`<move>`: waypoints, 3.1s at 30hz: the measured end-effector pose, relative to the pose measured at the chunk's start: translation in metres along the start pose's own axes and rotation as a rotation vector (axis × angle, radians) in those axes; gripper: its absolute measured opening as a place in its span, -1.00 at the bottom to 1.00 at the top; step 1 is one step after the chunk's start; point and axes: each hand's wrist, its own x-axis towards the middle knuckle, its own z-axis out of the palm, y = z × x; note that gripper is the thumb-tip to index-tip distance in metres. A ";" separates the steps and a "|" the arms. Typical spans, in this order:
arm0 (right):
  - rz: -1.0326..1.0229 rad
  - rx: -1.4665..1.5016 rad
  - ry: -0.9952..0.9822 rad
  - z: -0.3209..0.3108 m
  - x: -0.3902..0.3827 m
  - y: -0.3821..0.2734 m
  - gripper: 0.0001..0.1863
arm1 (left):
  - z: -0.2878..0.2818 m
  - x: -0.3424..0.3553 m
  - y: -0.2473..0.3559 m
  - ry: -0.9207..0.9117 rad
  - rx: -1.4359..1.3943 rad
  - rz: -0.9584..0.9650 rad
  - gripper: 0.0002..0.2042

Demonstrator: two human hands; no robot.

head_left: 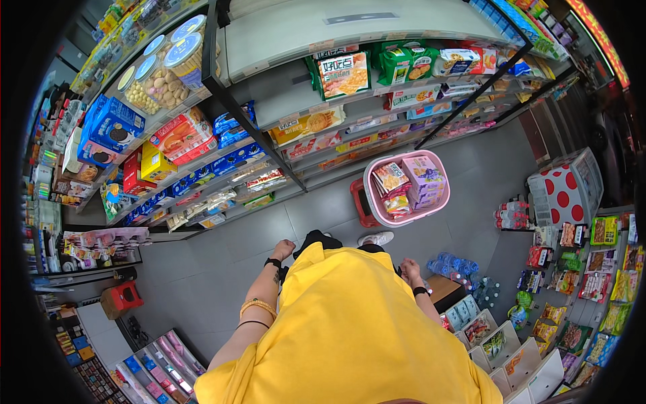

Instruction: The person shops for snacks, placing a bag of chips, a box of cakes, and a box of grape cookies into a basket. They then add several small packages of crackers and a box of strawberry-filled cookies to the basket.

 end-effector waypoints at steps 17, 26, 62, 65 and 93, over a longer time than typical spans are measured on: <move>0.476 -0.449 -0.314 -0.023 0.017 -0.002 -0.53 | -0.002 0.002 0.000 0.000 0.018 -0.008 -0.74; 0.297 -0.219 -0.371 -0.027 0.025 -0.002 -0.32 | -0.009 -0.010 0.009 -0.008 0.039 -0.020 -0.70; 0.088 -0.271 0.062 -0.017 0.012 -0.010 -0.07 | 0.001 0.006 -0.004 -0.012 0.007 0.006 -0.71; 0.122 -0.273 0.112 -0.010 0.005 -0.017 -0.14 | 0.002 0.010 -0.008 -0.030 -0.009 0.005 -0.71; 0.296 -0.186 -0.192 -0.018 0.004 -0.020 -0.27 | 0.000 0.011 -0.007 0.007 -0.037 0.030 -0.71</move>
